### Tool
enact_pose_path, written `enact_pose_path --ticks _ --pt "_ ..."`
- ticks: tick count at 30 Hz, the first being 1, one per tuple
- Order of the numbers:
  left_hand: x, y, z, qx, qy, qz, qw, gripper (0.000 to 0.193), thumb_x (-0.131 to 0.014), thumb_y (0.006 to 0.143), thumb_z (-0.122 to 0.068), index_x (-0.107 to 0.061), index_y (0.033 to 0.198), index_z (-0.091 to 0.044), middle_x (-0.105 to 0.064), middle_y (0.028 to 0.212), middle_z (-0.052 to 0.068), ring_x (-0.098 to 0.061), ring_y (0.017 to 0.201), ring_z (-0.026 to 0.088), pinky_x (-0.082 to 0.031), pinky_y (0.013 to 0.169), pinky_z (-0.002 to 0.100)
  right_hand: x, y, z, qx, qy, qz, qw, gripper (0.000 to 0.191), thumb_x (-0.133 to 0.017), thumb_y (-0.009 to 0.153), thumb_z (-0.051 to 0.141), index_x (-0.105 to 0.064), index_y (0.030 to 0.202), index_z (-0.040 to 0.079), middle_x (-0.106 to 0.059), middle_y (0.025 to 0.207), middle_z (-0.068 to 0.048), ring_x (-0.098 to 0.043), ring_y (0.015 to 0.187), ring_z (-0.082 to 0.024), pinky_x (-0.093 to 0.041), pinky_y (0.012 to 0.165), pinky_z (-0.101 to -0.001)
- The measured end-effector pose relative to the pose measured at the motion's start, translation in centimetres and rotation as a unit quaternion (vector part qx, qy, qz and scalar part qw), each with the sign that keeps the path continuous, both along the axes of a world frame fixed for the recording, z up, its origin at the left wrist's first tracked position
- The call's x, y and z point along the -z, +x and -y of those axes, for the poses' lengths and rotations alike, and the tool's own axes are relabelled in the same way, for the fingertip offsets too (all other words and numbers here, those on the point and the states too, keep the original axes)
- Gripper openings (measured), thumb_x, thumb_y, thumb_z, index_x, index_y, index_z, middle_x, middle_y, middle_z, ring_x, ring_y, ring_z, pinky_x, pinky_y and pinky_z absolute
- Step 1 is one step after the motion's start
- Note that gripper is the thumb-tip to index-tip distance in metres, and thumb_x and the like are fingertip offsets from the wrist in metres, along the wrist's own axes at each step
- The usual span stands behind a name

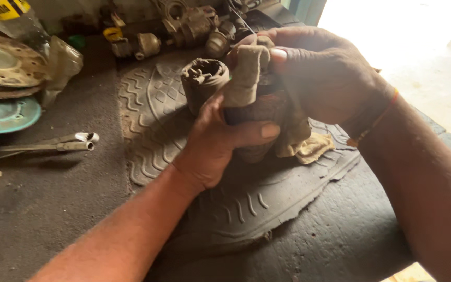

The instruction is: The person wipes a cylindrical motor rotor with a cloth, rotating it to clean the grooves and shaft. They then use a flat metal tool to scrape the shaft area before wiping it again with the cloth.

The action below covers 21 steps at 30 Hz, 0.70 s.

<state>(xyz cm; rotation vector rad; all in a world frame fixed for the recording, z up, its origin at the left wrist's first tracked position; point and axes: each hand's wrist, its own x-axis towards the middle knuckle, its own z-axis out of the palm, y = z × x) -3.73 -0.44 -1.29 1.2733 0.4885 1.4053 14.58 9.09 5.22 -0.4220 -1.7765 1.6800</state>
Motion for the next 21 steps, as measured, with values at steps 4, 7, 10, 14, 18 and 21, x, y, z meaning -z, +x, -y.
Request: enact_pose_path --ticks 4,7,10,14,18,21 --pt "0.0 0.2 0.1 0.015 0.016 -0.007 1.000 0.056 -0.078 0.082 -0.015 -0.055 0.132 -0.001 -0.067 0.104 0.006 -0.068 0.094 0.016 -0.059 0.088 0.032 0.0 -0.5 0.2 -0.010 0.021 -0.041 0.999 0.029 -0.066 0.105 0.013 -0.067 0.128 -0.005 -0.072 0.113 -0.011 -0.072 0.100 -0.020 -0.061 0.091 -0.0320" --pt "-0.2 1.0 0.2 -0.024 -0.021 -0.032 0.999 0.047 -0.076 0.085 -0.016 -0.058 0.121 0.008 -0.071 0.094 0.014 -0.071 0.076 0.020 -0.059 0.066 0.031 -0.1 -1.7 0.8 0.176 0.174 0.071 0.966 0.026 -0.069 0.101 0.020 -0.075 0.114 -0.002 -0.071 0.090 -0.004 -0.064 0.076 -0.012 -0.053 0.065 -0.0258" --pt "-0.4 2.3 -0.1 -0.157 -0.037 -0.075 0.984 0.057 -0.082 0.079 -0.011 -0.055 0.125 0.006 -0.069 0.092 0.016 -0.062 0.061 0.019 -0.047 0.046 0.029 0.2 -2.8 1.4 0.271 0.238 0.078 0.929 0.025 -0.075 0.100 0.022 -0.078 0.102 -0.003 -0.065 0.078 0.000 -0.058 0.070 -0.010 -0.048 0.060 -0.0249" --pt "-0.1 2.0 -0.1 -0.114 -0.020 -0.019 0.993 0.065 -0.082 0.074 -0.014 -0.051 0.129 0.001 -0.070 0.105 0.009 -0.072 0.088 0.017 -0.062 0.074 0.031 0.3 -2.4 1.5 0.244 0.381 0.105 0.886 0.025 -0.068 0.104 0.023 -0.075 0.112 -0.001 -0.073 0.091 -0.003 -0.069 0.080 -0.011 -0.055 0.072 -0.0252" --pt "0.5 0.1 0.0 -0.001 -0.019 0.007 1.000 0.068 -0.081 0.077 -0.016 -0.052 0.136 -0.002 -0.067 0.112 0.009 -0.068 0.105 0.022 -0.058 0.096 0.037 -0.2 -0.9 0.4 -0.019 0.077 -0.001 0.997 0.033 -0.066 0.107 0.021 -0.068 0.130 -0.003 -0.072 0.114 -0.011 -0.070 0.104 -0.018 -0.060 0.092 -0.0326" --pt "0.6 -0.5 -0.2 0.022 -0.027 -0.006 0.999 0.068 -0.081 0.076 -0.015 -0.054 0.137 -0.003 -0.066 0.114 0.009 -0.066 0.108 0.024 -0.055 0.098 0.039 -0.1 0.0 -0.2 -0.120 0.022 -0.027 0.992 0.037 -0.066 0.105 0.019 -0.064 0.134 -0.004 -0.071 0.121 -0.013 -0.071 0.113 -0.022 -0.059 0.102 -0.0357"
